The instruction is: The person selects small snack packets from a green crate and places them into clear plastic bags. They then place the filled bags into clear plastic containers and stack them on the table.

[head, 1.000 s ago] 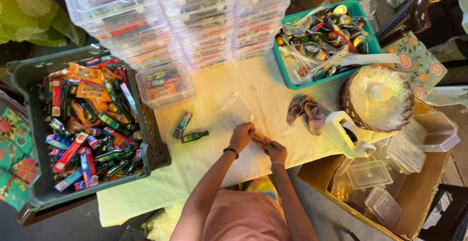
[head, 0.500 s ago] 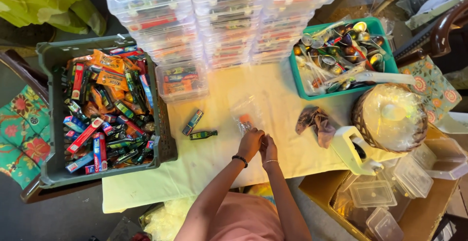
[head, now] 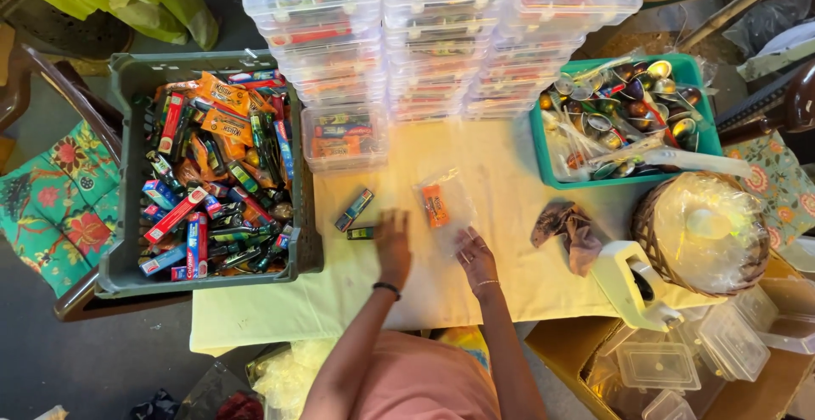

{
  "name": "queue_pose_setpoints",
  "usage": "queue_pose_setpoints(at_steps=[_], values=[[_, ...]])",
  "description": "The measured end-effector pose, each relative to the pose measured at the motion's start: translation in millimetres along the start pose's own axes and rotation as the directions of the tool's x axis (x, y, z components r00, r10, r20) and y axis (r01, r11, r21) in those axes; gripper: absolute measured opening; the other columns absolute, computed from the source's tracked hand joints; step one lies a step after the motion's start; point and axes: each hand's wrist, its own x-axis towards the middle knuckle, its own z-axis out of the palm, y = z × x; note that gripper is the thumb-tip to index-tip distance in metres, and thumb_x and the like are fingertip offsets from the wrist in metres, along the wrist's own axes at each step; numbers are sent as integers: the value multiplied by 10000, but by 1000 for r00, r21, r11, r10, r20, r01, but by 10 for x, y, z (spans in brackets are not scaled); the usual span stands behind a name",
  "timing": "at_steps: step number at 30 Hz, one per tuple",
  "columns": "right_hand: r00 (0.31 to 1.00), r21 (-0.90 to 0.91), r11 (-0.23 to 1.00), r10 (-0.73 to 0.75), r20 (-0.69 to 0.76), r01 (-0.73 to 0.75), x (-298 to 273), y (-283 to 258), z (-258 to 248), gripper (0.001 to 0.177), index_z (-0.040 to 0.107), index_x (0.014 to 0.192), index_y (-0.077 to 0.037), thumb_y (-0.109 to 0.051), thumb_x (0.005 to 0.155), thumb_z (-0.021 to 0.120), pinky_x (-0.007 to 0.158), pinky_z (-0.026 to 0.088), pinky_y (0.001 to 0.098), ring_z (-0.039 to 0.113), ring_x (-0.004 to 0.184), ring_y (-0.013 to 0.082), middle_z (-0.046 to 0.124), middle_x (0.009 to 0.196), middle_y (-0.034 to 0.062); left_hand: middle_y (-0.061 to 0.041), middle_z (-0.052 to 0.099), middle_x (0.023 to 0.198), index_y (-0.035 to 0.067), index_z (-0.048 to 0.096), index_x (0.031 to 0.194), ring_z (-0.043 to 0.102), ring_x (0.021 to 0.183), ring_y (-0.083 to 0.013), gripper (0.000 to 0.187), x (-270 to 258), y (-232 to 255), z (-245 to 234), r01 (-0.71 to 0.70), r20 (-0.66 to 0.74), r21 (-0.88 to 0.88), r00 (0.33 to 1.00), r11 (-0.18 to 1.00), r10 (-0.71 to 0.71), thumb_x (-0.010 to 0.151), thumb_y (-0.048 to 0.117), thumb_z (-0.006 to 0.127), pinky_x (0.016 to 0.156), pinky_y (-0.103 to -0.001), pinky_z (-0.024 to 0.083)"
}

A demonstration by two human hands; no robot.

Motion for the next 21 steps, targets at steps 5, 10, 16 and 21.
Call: queue_pose_setpoints(at_steps=[5, 10, 16, 21], values=[[996, 19, 999, -28, 87, 26, -114, -15, -122, 684, 446, 1520, -60, 92, 853, 432, 1060, 466, 353, 577, 1294, 202, 573, 1483, 87, -97, 587, 1370, 83, 606, 1346, 520, 1323, -302, 425, -268, -645, 226, 136, 26, 316, 988, 939, -152, 925, 136, 607, 1124, -512, 390], [992, -38, 999, 1, 124, 4, -112, 1, -334, 737, 451, 1504, -76, 91, 786, 435, 1061, 482, 377, 590, 1303, 217, 576, 1446, 84, -66, 719, 853, 170, 671, 1298, 576, 596, -154, 395, -181, -84, -250, 678, 820, -501, 570, 538, 46, 1003, 400, 545, 562, -335, 496], [983, -238, 971, 63, 175, -20, -515, -293, -258, 457, 619, 1387, -49, -291, 1017, 503, 959, 489, 330, 633, 1152, 170, 690, 1328, 65, -124, 689, 739, 12, 711, 955, 707, 629, -173, 458, -215, 532, 136, 494, 733, -621, 641, 608, 229, 1070, 426, 553, 593, -315, 547], [1000, -288, 958, 5, 28, 4, -544, -48, -758, 303, 683, 1241, -3, -200, 1025, 603, 883, 546, 338, 675, 972, 195, 708, 1146, 98, -100, 683, 844, 79, 754, 946, 669, 773, -235, 298, -164, 853, -37, 277, 590, -499, 802, 821, 88, 1018, 349, 654, 693, -357, 527]])
